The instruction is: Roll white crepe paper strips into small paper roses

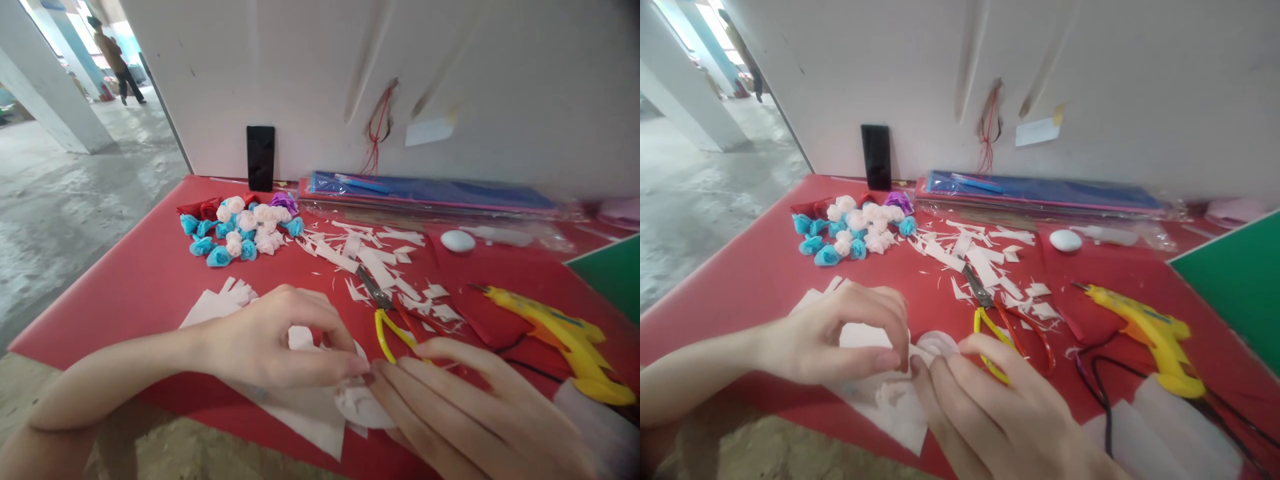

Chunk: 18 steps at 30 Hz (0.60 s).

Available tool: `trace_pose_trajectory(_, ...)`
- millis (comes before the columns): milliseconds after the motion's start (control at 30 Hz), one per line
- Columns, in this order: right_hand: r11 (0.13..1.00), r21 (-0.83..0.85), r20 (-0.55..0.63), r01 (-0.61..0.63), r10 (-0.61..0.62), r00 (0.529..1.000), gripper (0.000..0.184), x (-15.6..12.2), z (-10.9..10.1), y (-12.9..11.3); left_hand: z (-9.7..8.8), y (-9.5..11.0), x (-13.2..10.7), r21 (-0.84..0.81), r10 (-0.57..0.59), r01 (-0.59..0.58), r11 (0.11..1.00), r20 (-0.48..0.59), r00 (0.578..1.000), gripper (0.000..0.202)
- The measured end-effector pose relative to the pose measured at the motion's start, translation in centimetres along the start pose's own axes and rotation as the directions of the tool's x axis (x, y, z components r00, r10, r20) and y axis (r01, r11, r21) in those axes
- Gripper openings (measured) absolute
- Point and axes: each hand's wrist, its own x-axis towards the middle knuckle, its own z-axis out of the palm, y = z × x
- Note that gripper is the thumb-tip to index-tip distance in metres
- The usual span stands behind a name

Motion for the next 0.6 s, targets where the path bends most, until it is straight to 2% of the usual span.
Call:
trace_pose_trajectory(200, 0.986, -0.114, 0.044, 0.12, -0.115, 0.992, 0.035, 0.6, 0.5, -0.2, 0.6, 0.4, -0.1, 0.179, -0.033, 0.042, 0.983, -0.048, 0.998, 0.011)
trace_pose_trajectory(333, 0.978, -0.134, 0.104, 0.161, -0.148, 0.984, 0.037, 1.8, 0.0, 0.1, 0.6, 0.6, 0.2, 0.298, -0.133, 0.132, 0.945, -0.017, 0.991, 0.008)
trace_pose_trajectory(467, 0.967, -0.131, 0.131, 0.22, -0.203, 0.97, 0.045, 2.8, -0.1, 0.3, 0.8, 0.3, 0.3, 0.373, -0.172, 0.15, 0.915, 0.027, 0.985, 0.007)
trace_pose_trajectory(600, 0.97, -0.073, 0.139, 0.232, -0.22, 0.965, 0.049, 3.1, 0.0, 0.4, 0.8, -0.2, 0.1, 0.384, -0.243, 0.207, 0.9, 0.048, 0.969, 0.008)
